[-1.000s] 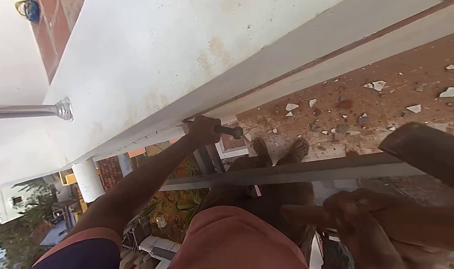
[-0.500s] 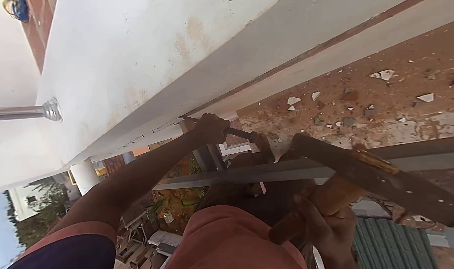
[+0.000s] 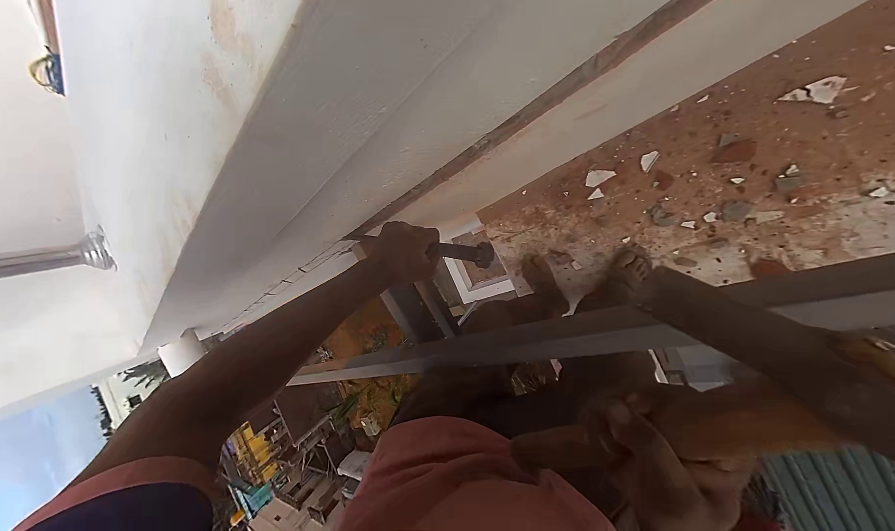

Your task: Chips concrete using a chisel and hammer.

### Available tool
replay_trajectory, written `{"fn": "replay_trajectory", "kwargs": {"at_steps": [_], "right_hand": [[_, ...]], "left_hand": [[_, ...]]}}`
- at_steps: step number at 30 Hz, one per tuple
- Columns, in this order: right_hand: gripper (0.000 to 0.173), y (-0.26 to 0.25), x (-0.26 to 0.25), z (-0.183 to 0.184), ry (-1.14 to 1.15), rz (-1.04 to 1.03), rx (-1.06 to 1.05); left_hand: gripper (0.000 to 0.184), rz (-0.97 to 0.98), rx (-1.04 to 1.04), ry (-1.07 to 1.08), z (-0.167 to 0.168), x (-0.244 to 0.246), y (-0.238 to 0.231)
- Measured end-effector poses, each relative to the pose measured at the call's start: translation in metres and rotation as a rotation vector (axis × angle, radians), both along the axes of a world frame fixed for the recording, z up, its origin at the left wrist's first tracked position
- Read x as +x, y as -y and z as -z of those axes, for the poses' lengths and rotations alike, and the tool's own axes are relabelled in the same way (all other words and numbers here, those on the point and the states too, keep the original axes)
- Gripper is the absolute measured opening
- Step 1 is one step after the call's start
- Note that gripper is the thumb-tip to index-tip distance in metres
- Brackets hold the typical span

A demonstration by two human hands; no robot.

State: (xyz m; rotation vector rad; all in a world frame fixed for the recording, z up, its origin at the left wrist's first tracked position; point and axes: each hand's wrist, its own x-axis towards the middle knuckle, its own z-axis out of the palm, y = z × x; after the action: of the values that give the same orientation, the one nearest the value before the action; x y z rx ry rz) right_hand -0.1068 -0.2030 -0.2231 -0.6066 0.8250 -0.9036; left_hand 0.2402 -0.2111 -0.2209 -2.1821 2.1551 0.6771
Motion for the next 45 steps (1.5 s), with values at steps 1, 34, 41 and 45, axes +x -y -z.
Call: {"fn": "replay_trajectory", "kwargs": {"at_steps": [1,34,41,45], "right_hand": [[0.003,0.009,-0.014,-0.007,0.041,0.052,-0.076],[0.009,-0.038,0.038,0.042,-0.144,-0.114,0.129],[0.005,0.001,-0.029,0.033,0.033,0.098,0.016],[0.005,-0.009,0.008,0.032,-0.031,0.099,-0.001]], "left_hand": [[0.021,-0.005,-0.006,-0.014,-0.003,-0.003,-0.006],[0.018,0.098,0.011,0.077,0.016,-0.008,-0.018],[0.019,0.083,0.012,0.093,0.021,-0.009,-0.019],[0.017,0.058,-0.007,0.086,0.020,-0.009,-0.018]]}}
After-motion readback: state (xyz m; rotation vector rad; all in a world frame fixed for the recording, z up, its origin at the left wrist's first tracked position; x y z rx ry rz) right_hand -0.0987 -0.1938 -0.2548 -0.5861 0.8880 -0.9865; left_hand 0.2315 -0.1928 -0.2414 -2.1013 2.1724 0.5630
